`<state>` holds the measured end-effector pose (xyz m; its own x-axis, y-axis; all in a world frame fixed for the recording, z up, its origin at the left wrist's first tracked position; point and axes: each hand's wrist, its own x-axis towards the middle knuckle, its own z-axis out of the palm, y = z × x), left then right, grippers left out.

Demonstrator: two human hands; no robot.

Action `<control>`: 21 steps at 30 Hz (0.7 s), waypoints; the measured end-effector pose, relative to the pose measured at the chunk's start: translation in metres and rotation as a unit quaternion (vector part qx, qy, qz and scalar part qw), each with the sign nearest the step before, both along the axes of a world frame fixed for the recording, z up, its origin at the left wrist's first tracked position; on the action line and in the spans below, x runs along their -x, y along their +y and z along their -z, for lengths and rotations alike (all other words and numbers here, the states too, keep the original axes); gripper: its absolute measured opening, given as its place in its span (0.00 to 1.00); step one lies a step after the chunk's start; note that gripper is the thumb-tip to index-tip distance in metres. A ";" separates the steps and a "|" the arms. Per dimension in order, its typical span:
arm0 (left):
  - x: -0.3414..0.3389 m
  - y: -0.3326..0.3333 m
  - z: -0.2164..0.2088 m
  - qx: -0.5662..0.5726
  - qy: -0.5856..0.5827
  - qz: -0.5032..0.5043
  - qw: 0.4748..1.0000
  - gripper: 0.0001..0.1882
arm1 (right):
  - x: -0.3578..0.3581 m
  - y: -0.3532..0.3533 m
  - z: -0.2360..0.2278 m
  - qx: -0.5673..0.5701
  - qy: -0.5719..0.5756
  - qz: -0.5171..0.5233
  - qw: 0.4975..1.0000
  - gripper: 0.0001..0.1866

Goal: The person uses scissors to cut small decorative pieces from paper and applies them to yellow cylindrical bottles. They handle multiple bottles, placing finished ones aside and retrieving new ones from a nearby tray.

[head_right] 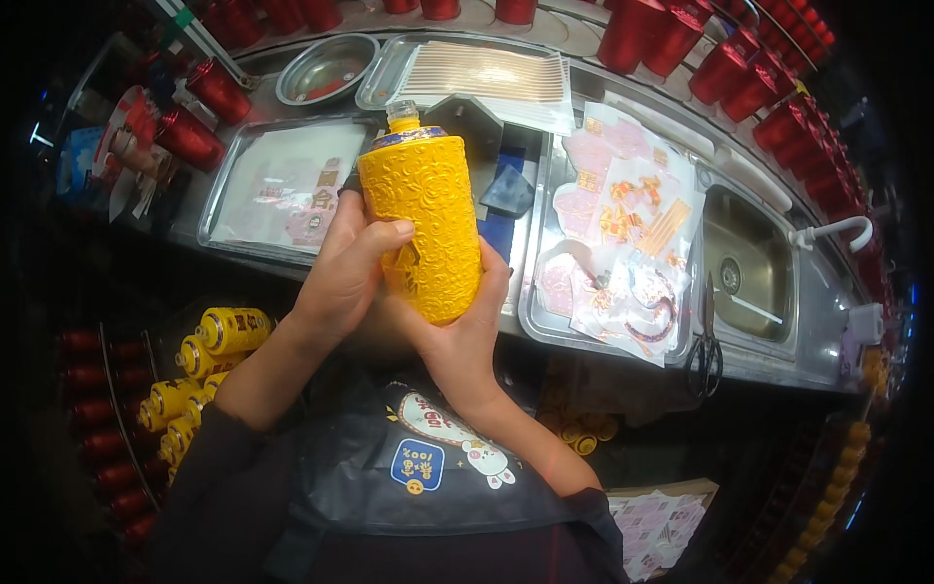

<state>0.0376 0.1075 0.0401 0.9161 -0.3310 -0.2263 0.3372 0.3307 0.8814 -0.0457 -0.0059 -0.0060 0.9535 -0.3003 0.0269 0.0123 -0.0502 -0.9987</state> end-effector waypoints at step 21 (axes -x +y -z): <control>-0.011 -0.001 0.013 -0.016 0.007 0.112 0.994 0.39 | 0.011 -0.043 -0.015 0.080 0.057 -0.079 0.992 0.36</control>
<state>0.0484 0.1061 0.0269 0.8168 -0.5195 -0.2511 0.4109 0.2182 0.8852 -0.0571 -0.0491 0.0090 0.9878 -0.1481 -0.0486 -0.0802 -0.2155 -0.9732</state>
